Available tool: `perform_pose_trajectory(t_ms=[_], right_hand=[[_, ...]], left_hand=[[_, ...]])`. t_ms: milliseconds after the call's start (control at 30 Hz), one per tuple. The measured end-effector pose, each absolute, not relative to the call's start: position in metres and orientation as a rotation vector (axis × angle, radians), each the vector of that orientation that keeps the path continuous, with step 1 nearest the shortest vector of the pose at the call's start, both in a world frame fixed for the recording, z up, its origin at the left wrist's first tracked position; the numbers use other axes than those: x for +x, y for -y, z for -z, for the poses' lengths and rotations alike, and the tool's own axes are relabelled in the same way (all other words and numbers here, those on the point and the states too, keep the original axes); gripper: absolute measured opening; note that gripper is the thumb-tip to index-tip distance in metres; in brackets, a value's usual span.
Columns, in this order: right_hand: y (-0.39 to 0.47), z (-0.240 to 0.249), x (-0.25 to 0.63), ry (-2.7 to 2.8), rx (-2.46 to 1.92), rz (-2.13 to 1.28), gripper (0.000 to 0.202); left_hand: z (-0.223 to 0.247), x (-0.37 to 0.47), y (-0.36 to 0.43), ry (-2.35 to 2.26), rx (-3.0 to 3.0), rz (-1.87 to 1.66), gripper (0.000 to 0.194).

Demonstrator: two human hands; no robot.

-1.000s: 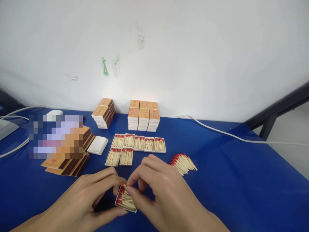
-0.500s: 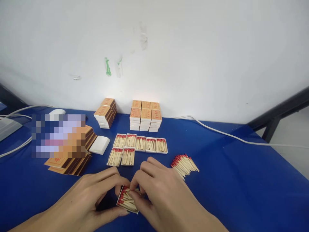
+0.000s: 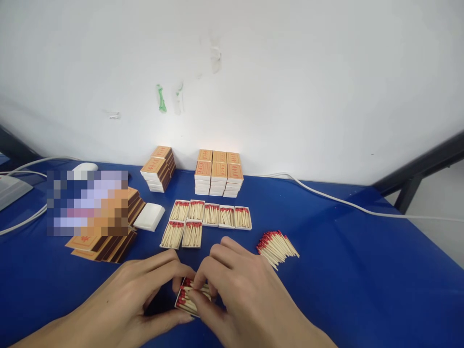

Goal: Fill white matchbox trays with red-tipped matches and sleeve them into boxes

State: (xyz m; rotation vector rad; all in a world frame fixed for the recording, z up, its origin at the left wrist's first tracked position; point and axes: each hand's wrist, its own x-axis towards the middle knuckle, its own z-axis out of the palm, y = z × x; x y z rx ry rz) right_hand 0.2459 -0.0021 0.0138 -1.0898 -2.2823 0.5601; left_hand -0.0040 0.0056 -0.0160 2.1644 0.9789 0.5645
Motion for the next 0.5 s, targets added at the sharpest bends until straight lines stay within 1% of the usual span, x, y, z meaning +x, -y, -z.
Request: perform_pose_trajectory(t_ms=[167,233,367,400,500], right_hand=[[0.0019,-0.0082,0.2448,2.308,-1.143,-0.505,0.023],[0.0023,-0.0084,0.2451,2.313,-1.172,-0.507,0.022],[0.0042,-0.0123,0.2463,2.282,-1.256,-0.620,0.017],[0.0042,-0.0134,0.2467,2.275,-1.286,-0.635,0.017],[0.0028,-0.0165,0.2481,2.309,-1.383,-0.653,0.019]], left_hand=[[0.0129,-0.0044,-0.0048,-0.980,2.193,-0.567,0.031],[0.0105,-0.0043,-0.0051,-0.974,2.213,-0.554,0.029],[0.0072,-0.0040,-0.0056,-0.967,2.186,-0.536,0.023],[0.0071,-0.0042,-0.0056,-0.971,2.177,-0.562,0.026],[0.0085,-0.0058,-0.0059,-1.002,2.181,-0.627,0.045]])
